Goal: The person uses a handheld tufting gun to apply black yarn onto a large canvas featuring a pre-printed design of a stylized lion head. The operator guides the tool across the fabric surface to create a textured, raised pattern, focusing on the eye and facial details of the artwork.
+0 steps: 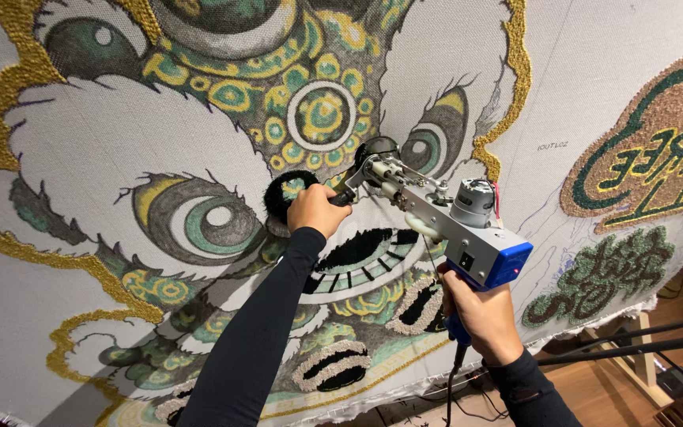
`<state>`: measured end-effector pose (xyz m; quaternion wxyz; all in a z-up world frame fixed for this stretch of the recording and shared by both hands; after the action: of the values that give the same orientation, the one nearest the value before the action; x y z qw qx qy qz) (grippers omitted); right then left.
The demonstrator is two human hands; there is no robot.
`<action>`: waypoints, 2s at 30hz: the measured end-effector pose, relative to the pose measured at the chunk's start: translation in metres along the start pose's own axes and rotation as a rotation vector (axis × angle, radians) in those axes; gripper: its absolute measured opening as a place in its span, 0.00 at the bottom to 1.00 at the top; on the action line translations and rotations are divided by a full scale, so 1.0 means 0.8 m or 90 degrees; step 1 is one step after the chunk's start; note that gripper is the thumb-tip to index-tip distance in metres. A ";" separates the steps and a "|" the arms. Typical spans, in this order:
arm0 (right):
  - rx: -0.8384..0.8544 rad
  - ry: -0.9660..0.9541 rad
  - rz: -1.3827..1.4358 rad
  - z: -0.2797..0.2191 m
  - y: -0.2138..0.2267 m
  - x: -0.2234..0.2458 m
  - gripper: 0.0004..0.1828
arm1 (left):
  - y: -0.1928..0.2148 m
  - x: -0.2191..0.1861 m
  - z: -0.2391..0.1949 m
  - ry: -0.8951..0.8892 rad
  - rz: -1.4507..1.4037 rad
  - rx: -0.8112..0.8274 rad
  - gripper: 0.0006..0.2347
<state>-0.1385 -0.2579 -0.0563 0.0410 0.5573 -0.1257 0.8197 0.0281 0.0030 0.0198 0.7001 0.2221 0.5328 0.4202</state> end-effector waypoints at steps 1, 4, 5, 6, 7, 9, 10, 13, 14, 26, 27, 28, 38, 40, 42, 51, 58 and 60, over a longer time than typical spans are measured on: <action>0.005 -0.004 0.003 0.001 0.000 0.001 0.06 | 0.000 -0.001 0.001 0.006 0.005 0.009 0.12; 0.016 -0.006 0.006 0.003 0.001 0.006 0.06 | 0.003 -0.003 0.001 -0.014 0.009 -0.021 0.13; 0.019 -0.001 0.003 0.004 0.000 0.008 0.06 | 0.003 -0.004 0.001 -0.014 0.009 -0.017 0.13; 0.022 0.004 0.001 0.003 0.000 0.010 0.07 | 0.004 -0.004 0.001 -0.014 0.009 -0.014 0.13; 0.024 0.011 0.002 0.004 0.000 0.012 0.07 | 0.005 -0.004 0.003 -0.014 0.008 -0.013 0.12; 0.028 0.025 0.004 0.006 0.000 0.016 0.06 | 0.006 -0.006 0.005 -0.024 0.005 -0.039 0.13; 0.030 0.027 0.008 0.008 -0.001 0.018 0.06 | 0.007 -0.006 0.007 -0.030 0.003 -0.052 0.13; 0.029 0.023 0.020 0.007 -0.003 0.021 0.06 | 0.009 -0.007 0.008 -0.033 0.005 -0.056 0.15; 0.029 0.019 0.021 0.006 -0.003 0.021 0.06 | 0.010 -0.008 0.009 -0.030 0.007 -0.053 0.15; 0.026 0.026 0.013 0.021 0.002 0.021 0.07 | 0.015 -0.016 0.016 -0.053 0.004 -0.082 0.13; 0.025 0.027 0.016 0.020 0.002 0.021 0.07 | 0.015 -0.014 0.016 -0.057 0.001 -0.092 0.14; 0.026 0.024 0.015 0.019 0.003 0.022 0.07 | 0.015 -0.013 0.016 -0.061 -0.003 -0.101 0.14; 0.026 0.017 0.024 0.025 0.001 0.035 0.07 | 0.026 -0.020 0.019 -0.050 0.009 -0.098 0.16; 0.017 0.004 0.020 0.024 0.002 0.036 0.07 | 0.027 -0.024 0.016 -0.045 0.011 -0.086 0.16; 0.012 -0.006 0.018 0.023 0.001 0.036 0.07 | 0.028 -0.026 0.014 -0.032 0.018 -0.060 0.15; 0.028 0.020 0.035 0.024 0.001 0.039 0.07 | 0.027 -0.025 0.018 -0.036 0.008 -0.085 0.18; 0.030 0.020 0.035 0.019 0.001 0.038 0.07 | 0.029 -0.028 0.012 -0.030 0.005 -0.094 0.18; 0.035 0.027 0.034 0.019 0.001 0.041 0.07 | 0.027 -0.027 0.017 -0.048 0.009 -0.108 0.18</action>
<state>-0.1373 -0.2646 -0.0212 0.0063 0.5374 -0.1170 0.8352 0.0314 -0.0011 0.0525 0.7333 0.1810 0.4669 0.4600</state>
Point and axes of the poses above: each hand's wrist, its own z-axis towards the middle knuckle, its own y-axis out of the back of the hand, x = y × z, the point moved 3 cm from there along z, towards the middle knuckle, and after that the axes turned 2 degrees about y, right-handed, at the moved point
